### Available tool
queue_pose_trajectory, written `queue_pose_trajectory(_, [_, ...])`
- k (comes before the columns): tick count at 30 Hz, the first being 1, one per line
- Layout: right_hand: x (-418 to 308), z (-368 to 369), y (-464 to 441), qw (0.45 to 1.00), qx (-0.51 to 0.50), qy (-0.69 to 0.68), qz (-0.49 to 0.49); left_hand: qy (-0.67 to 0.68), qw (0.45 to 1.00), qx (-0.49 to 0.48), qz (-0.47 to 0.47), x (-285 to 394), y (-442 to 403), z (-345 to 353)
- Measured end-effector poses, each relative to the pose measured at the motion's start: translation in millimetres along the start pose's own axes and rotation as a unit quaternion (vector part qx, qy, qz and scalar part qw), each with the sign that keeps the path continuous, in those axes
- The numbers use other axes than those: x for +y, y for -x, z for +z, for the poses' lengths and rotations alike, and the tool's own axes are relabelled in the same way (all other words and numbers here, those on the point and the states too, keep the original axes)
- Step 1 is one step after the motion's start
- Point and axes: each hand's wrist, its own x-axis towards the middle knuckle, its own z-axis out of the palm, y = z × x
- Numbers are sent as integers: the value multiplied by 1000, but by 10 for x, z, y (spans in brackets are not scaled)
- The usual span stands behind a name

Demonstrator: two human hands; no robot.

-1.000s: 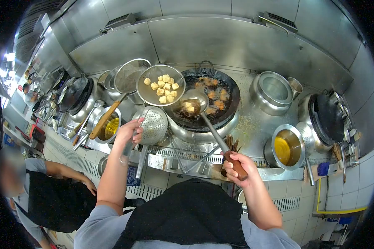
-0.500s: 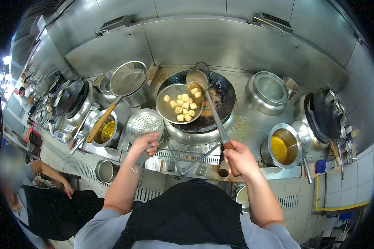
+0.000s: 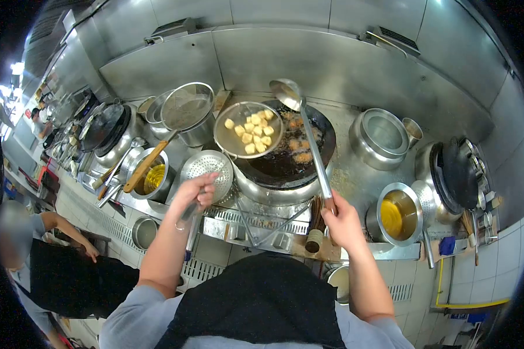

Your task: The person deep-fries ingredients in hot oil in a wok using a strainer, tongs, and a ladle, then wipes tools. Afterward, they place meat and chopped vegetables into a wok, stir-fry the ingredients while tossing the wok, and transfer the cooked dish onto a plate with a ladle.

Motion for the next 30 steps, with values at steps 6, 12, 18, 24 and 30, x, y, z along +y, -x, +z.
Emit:
queue_pose_trajectory(6, [45,297,-684,942,-62,-293,151,-59,994,13,95,615,86,269])
queue_pose_trajectory(12, [51,702,-1106,916,-93,-340,192,-35,993,7,112,952,82,532])
queue_pose_trajectory(18, [119,1045,-984,923,-119,-309,194,-32,992,15,122,902,137,569])
queue_pose_trajectory(24, [179,805,-850,670,-167,-641,335,-33,992,13,120,751,105,386])
queue_pose_trajectory(30, [166,588,-640,611,-177,-700,325,-64,992,45,99,597,150,279])
